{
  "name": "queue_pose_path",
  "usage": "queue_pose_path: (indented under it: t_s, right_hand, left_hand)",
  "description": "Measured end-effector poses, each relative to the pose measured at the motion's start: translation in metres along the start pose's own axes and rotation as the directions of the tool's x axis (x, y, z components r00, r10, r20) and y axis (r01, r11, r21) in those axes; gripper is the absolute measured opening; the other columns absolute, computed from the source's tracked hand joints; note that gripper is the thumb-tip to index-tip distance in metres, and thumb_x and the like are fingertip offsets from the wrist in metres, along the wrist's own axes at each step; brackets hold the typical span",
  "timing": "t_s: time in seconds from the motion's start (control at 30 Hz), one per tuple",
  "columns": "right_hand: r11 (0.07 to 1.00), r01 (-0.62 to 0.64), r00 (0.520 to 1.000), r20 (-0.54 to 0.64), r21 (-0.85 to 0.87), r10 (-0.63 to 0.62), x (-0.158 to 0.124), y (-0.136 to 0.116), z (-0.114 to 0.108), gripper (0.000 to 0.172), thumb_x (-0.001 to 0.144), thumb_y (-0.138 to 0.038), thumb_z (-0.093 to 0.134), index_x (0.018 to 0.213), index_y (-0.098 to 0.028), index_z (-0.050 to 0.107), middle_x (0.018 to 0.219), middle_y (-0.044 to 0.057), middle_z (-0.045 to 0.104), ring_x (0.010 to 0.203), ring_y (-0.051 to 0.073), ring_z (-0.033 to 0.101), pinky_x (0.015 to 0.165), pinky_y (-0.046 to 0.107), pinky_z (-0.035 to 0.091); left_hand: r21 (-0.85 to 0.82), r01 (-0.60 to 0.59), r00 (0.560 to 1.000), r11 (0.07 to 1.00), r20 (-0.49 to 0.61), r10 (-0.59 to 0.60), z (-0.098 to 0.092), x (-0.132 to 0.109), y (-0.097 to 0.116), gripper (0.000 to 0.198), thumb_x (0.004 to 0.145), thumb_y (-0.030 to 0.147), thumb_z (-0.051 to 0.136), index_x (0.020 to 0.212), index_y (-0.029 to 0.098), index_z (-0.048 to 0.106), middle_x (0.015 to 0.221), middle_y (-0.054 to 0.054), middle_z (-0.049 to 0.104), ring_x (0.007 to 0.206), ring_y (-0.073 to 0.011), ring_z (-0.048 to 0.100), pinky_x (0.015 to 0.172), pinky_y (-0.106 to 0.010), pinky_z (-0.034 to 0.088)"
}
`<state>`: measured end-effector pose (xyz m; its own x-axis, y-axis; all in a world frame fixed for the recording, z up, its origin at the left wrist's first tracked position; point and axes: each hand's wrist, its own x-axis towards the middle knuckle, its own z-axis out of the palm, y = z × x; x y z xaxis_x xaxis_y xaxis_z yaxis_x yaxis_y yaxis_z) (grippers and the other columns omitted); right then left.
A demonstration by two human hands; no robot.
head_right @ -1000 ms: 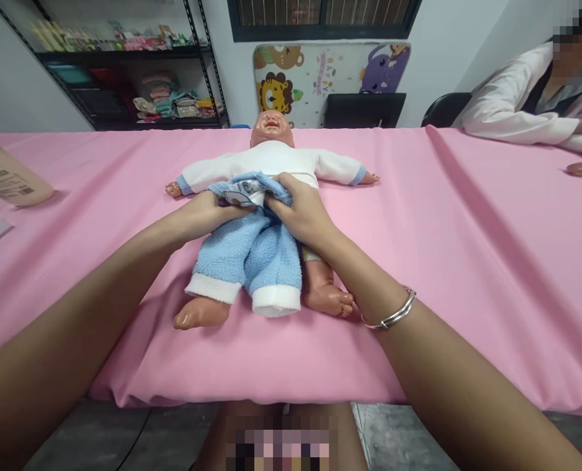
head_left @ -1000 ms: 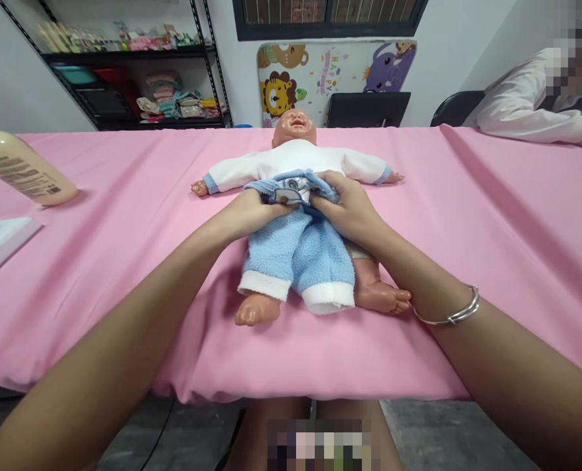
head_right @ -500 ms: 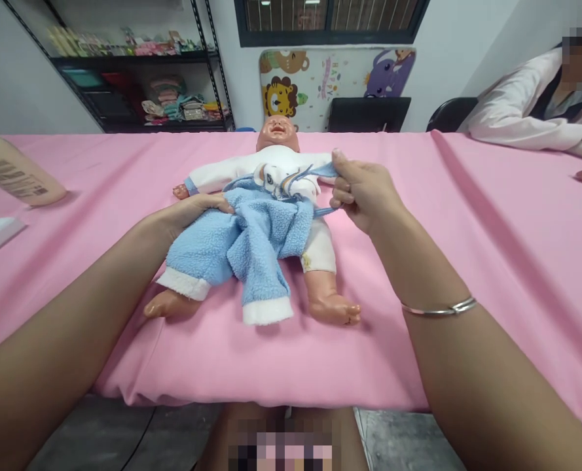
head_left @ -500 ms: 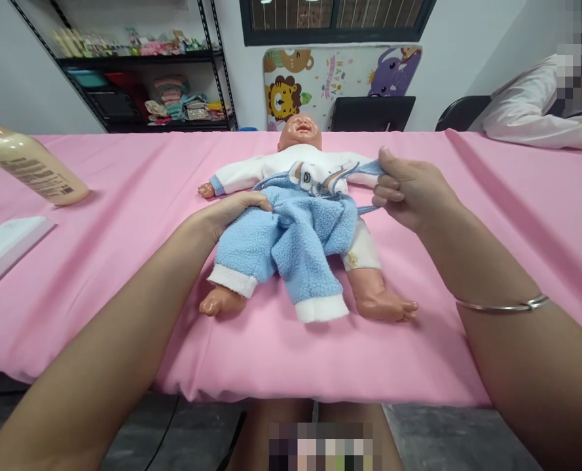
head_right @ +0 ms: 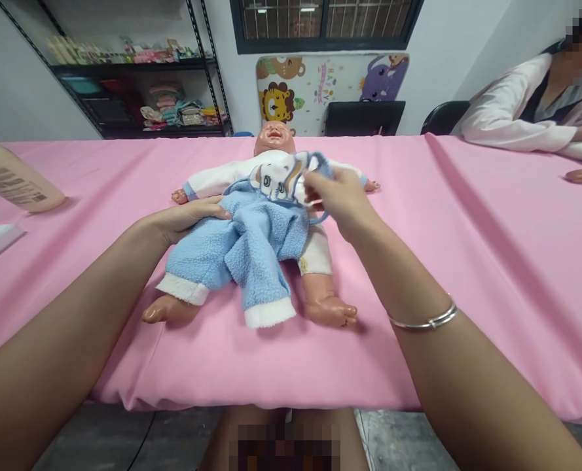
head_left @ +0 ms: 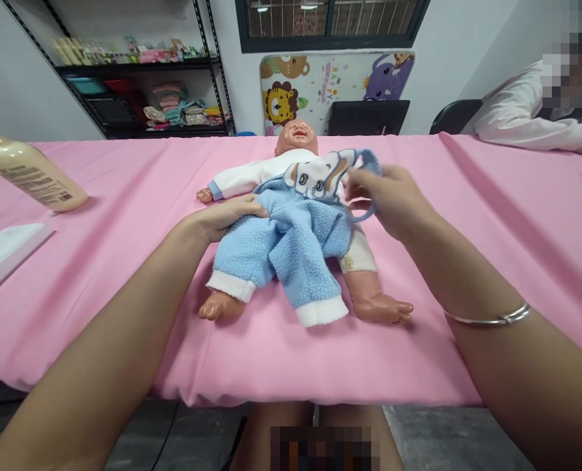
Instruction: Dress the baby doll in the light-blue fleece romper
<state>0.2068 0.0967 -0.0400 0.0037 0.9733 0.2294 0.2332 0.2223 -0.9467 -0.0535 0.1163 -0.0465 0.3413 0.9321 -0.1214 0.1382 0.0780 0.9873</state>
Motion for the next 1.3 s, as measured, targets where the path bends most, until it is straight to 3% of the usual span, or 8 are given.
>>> queue_pose_path:
  t_s: [0.1,0.4,0.57,0.77,0.87,0.97,1.13,1.3]
  right_hand:
    - [0.989,-0.057,0.998,-0.026,0.134,0.061,0.007,0.007,-0.007,0.032,0.084,-0.047,0.066,0.080,-0.018,0.053,0.076,0.007,0.058,0.071,0.018,0.061,0.060,0.031,0.055]
    - [0.995,-0.068,0.919,0.393,0.073,0.034,-0.019,-0.015,0.007,0.036,0.067,-0.032,0.085,0.094,-0.016,0.067,0.093,0.009,0.068,0.097,0.024,0.065,0.086,0.037,0.057]
    - [0.945,-0.047,0.991,0.134,0.323,0.003,-0.003,-0.007,0.002,0.031,0.082,-0.047,0.067,0.093,-0.018,0.064,0.098,0.009,0.067,0.101,0.024,0.064,0.085,0.037,0.057]
    - [0.987,0.118,0.992,-0.061,0.111,-0.112,0.001,0.000,0.007,0.027,0.086,-0.042,0.061,0.103,-0.021,0.061,0.100,0.006,0.066,0.102,0.022,0.062,0.083,0.034,0.054]
    - [0.944,0.296,0.954,-0.008,-0.143,-0.300,-0.013,-0.009,0.019,0.018,0.084,-0.032,0.063,0.096,-0.019,0.063,0.092,0.005,0.064,0.097,0.024,0.060,0.085,0.034,0.051]
    - [0.816,0.447,0.895,0.183,-0.366,-0.408,-0.029,-0.017,0.031,0.007,0.076,-0.021,0.066,0.081,-0.016,0.065,0.079,0.006,0.062,0.089,0.024,0.059,0.084,0.035,0.047]
    - [0.854,0.492,0.852,0.296,-0.168,-0.432,-0.035,-0.025,0.028,0.011,0.068,-0.019,0.069,0.079,-0.015,0.070,0.077,0.004,0.064,0.077,0.019,0.059,0.075,0.032,0.047]
    - [0.952,0.296,0.937,0.173,0.072,-0.305,-0.017,-0.021,0.009,0.025,0.074,-0.036,0.072,0.088,-0.016,0.070,0.081,0.004,0.064,0.079,0.017,0.061,0.071,0.030,0.050]
  left_hand:
    - [-0.029,0.109,0.986,0.994,0.128,-0.104,-0.003,-0.001,0.001,0.024,0.059,0.025,0.076,0.082,0.024,0.070,0.089,-0.007,0.071,0.088,-0.0275,0.068,0.079,-0.039,0.058]
    - [-0.091,0.073,0.986,0.993,0.156,-0.058,0.003,-0.001,-0.002,0.041,0.062,0.028,0.076,0.103,0.026,0.069,0.099,-0.007,0.071,0.097,-0.0274,0.067,0.083,-0.035,0.056]
    - [0.015,0.022,0.982,1.000,0.188,-0.025,-0.010,-0.001,-0.003,0.049,0.061,0.030,0.075,0.109,0.030,0.068,0.102,-0.006,0.070,0.110,-0.0289,0.063,0.092,-0.035,0.053]
    - [0.403,-0.061,0.995,0.913,-0.044,0.086,-0.007,-0.003,0.004,0.043,0.067,0.039,0.076,0.106,0.022,0.067,0.118,-0.010,0.065,0.121,-0.0317,0.055,0.099,-0.035,0.047]
    - [0.584,-0.239,0.871,0.776,-0.225,0.438,0.011,-0.011,0.014,0.053,0.073,0.044,0.076,0.117,0.020,0.060,0.124,-0.013,0.059,0.127,-0.0345,0.048,0.105,-0.039,0.043]
    - [0.694,-0.488,0.735,0.529,0.000,0.678,0.031,-0.024,0.025,0.075,0.073,0.043,0.080,0.136,0.024,0.045,0.145,-0.011,0.044,0.138,-0.0334,0.036,0.117,-0.041,0.029]
    - [0.760,-0.602,0.642,0.245,0.278,0.714,0.044,-0.024,0.021,0.050,0.082,0.040,0.070,0.126,0.023,0.056,0.117,-0.008,0.064,0.119,-0.0301,0.054,0.109,-0.045,0.036]
    - [0.817,-0.575,0.540,-0.040,0.416,0.732,0.042,-0.015,0.011,0.013,0.085,0.023,0.056,0.091,0.016,0.065,0.083,-0.006,0.065,0.087,-0.0243,0.060,0.083,-0.037,0.047]
